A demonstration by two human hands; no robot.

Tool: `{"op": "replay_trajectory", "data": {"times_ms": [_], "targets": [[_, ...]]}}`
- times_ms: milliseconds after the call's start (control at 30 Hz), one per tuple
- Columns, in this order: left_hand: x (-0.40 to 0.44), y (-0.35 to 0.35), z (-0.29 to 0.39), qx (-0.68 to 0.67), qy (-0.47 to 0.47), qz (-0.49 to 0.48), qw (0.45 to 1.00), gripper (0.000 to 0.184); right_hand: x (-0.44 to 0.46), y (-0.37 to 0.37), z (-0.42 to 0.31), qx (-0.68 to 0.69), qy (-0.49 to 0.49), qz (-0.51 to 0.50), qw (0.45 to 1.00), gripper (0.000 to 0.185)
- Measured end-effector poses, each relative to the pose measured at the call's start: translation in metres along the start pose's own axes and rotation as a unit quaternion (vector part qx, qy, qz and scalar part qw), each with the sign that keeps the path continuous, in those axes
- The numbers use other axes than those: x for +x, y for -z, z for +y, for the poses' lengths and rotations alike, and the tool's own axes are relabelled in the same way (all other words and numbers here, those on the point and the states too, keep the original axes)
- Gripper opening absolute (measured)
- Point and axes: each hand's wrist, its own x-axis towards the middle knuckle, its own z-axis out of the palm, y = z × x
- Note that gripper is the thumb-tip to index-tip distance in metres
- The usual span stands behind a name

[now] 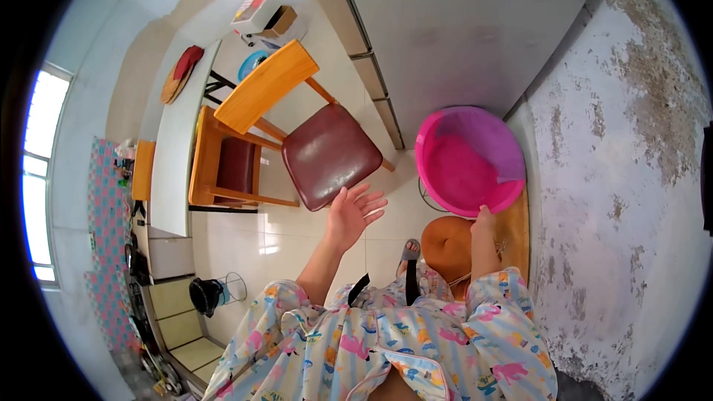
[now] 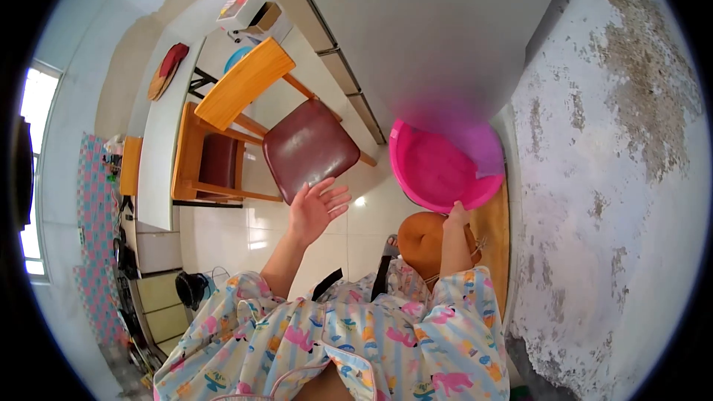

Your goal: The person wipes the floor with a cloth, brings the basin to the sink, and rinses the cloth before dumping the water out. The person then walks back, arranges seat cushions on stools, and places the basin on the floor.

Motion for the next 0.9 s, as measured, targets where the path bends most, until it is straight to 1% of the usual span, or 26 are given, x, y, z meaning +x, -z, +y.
{"op": "replay_trajectory", "data": {"times_ms": [67, 100, 133, 167, 200, 267, 300, 367, 467, 567, 633, 667, 767, 900], "targets": [[0.0, -0.006, 0.005, -0.015, -0.011, -0.022, 1.0, 0.062, -0.014, -0.011, 0.007, -0.094, 0.142, 0.056, 0.984, 0.036], [-0.001, -0.01, 0.008, -0.021, -0.013, -0.035, 0.999, 0.061, -0.022, -0.015, 0.01, -0.138, 0.214, 0.083, 0.963, 0.035], [-0.002, -0.013, 0.011, -0.027, -0.017, -0.049, 0.998, 0.06, -0.038, -0.02, 0.009, -0.124, 0.221, -0.035, 0.967, 0.031], [-0.003, -0.015, 0.013, -0.022, -0.021, -0.056, 0.998, 0.06, -0.066, -0.025, 0.002, -0.107, 0.225, -0.153, 0.956, 0.027], [-0.005, -0.016, 0.015, -0.017, -0.025, -0.064, 0.998, 0.061, -0.099, -0.03, -0.007, -0.09, 0.224, -0.269, 0.932, 0.023], [-0.011, -0.018, 0.021, 0.001, -0.038, -0.071, 0.997, 0.061, -0.166, -0.052, -0.023, -0.149, 0.248, -0.379, 0.879, 0.019], [-0.016, -0.019, 0.024, 0.015, -0.047, -0.07, 0.996, 0.061, -0.198, -0.059, -0.034, -0.191, 0.331, -0.393, 0.836, 0.021], [-0.025, -0.016, 0.03, 0.045, -0.065, -0.068, 0.995, 0.062, -0.256, -0.072, -0.053, -0.266, 0.49, -0.41, 0.723, 0.025], [-0.045, -0.006, 0.039, 0.106, -0.1, -0.055, 0.988, 0.064, -0.307, -0.09, -0.056, -0.274, 0.53, -0.422, 0.682, 0.027], [-0.073, 0.01, 0.048, 0.187, -0.14, -0.028, 0.972, 0.068, -0.34, -0.103, -0.047, -0.287, 0.529, -0.476, 0.642, 0.025], [-0.095, 0.026, 0.052, 0.223, -0.164, -0.012, 0.961, 0.07, -0.355, -0.109, -0.034, -0.307, 0.564, -0.496, 0.584, 0.025], [-0.107, 0.035, 0.055, 0.231, -0.18, -0.009, 0.956, 0.071, -0.364, -0.111, -0.026, -0.316, 0.58, -0.507, 0.554, 0.025], [-0.152, 0.066, 0.062, 0.238, -0.222, 0.013, 0.945, 0.072, -0.394, -0.115, 0.005, -0.329, 0.585, -0.542, 0.505, 0.024], [-0.222, 0.125, 0.06, 0.175, -0.266, 0.034, 0.947, 0.073, -0.457, -0.11, 0.057, -0.326, 0.557, -0.607, 0.464, 0.018]]}}
